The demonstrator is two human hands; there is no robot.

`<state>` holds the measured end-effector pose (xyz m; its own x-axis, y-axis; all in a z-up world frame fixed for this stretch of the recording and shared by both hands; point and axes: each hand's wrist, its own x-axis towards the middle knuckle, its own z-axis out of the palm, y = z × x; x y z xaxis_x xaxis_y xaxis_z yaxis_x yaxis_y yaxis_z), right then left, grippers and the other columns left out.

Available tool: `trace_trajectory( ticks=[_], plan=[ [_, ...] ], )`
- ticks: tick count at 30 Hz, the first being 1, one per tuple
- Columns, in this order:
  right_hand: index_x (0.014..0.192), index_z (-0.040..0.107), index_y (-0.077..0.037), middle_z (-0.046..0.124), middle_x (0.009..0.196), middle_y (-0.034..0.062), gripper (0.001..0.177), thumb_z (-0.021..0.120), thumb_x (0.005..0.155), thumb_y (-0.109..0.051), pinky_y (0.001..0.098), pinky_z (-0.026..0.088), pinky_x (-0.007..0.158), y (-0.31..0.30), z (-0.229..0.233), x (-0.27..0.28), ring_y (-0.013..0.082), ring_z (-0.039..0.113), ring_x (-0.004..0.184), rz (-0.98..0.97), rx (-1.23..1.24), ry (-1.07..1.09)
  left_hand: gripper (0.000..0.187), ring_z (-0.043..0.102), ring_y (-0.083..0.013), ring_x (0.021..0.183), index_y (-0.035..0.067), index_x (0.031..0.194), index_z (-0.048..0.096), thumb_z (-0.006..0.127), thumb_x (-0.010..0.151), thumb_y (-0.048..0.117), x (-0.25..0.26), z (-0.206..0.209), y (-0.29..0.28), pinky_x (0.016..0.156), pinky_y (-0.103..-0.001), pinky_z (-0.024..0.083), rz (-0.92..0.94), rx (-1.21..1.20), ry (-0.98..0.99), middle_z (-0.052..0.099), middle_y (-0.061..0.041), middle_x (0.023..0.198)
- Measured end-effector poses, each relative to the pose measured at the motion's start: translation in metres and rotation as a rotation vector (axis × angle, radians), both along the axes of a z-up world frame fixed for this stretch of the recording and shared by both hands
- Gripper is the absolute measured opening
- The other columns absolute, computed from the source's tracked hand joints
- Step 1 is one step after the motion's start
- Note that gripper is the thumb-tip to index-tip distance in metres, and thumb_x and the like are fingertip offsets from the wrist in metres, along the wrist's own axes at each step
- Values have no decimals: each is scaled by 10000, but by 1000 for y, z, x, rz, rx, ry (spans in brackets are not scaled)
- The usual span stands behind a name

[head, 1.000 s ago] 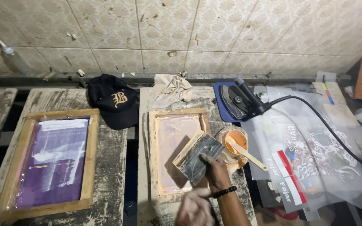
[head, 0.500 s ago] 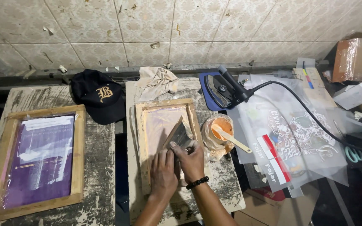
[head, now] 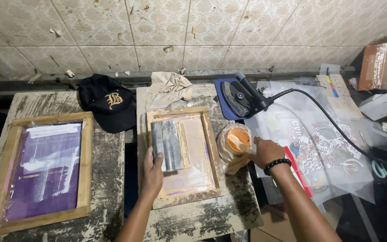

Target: The person uses a squeegee to spread orange ink across a screen printing frame. They repeatedly pull the ink across the mesh and use a wooden stick to scrape excess ink from the squeegee back into the container.

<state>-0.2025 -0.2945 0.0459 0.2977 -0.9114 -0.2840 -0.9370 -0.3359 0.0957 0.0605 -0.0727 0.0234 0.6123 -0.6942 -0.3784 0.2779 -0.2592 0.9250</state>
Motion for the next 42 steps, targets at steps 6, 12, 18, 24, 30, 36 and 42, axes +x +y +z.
trace_trajectory(
  ticks=[6,12,18,24,30,36,42],
  plan=[
    [1371,578,-240,743,1082,132,473,571,898,-267,439,614,865,-30,-68,-29,338,748,1010,180,109,111,678,115,-486,1571,-18,1638,190,387,1086,323,2,-25,-3,1295,-605,122,79,56,-43,129,-324,1683],
    [1388,488,-155,664,1120,208,486,538,924,-289,512,594,881,-15,-18,-33,440,720,1025,177,130,15,630,149,-468,1567,32,1642,188,350,1115,338,7,-20,-14,1278,-631,155,58,125,-28,159,-292,1671],
    [1262,648,-65,728,919,261,344,636,953,-215,399,544,690,34,85,-18,357,687,745,-74,306,-564,446,490,-185,613,-53,1390,559,407,1126,273,20,-48,-20,622,-437,435,77,81,-250,578,-138,792],
    [1059,794,11,765,817,276,252,769,827,-83,426,560,636,57,61,5,315,680,697,183,702,-996,363,465,-150,537,-13,1199,645,445,1123,281,17,-55,-26,559,-373,393,81,78,-288,542,-83,662],
    [984,846,-22,824,895,206,204,835,785,-64,430,577,844,57,45,8,270,743,907,203,761,-1034,380,519,-199,539,-54,1227,644,461,1103,255,20,-59,-23,527,-383,425,99,84,-260,577,-142,690],
    [972,854,-33,794,810,207,193,837,787,-87,408,565,766,52,43,17,251,715,817,223,777,-987,382,565,-190,514,-35,1203,671,465,1103,271,16,-53,-14,480,-352,501,119,87,-205,609,-140,683],
    [940,867,-40,767,727,153,181,860,767,-92,354,543,683,40,29,19,201,670,728,239,785,-996,382,640,-248,749,-40,1229,700,534,1073,266,20,-64,0,674,-432,530,126,35,-196,697,-216,843]
  ],
)
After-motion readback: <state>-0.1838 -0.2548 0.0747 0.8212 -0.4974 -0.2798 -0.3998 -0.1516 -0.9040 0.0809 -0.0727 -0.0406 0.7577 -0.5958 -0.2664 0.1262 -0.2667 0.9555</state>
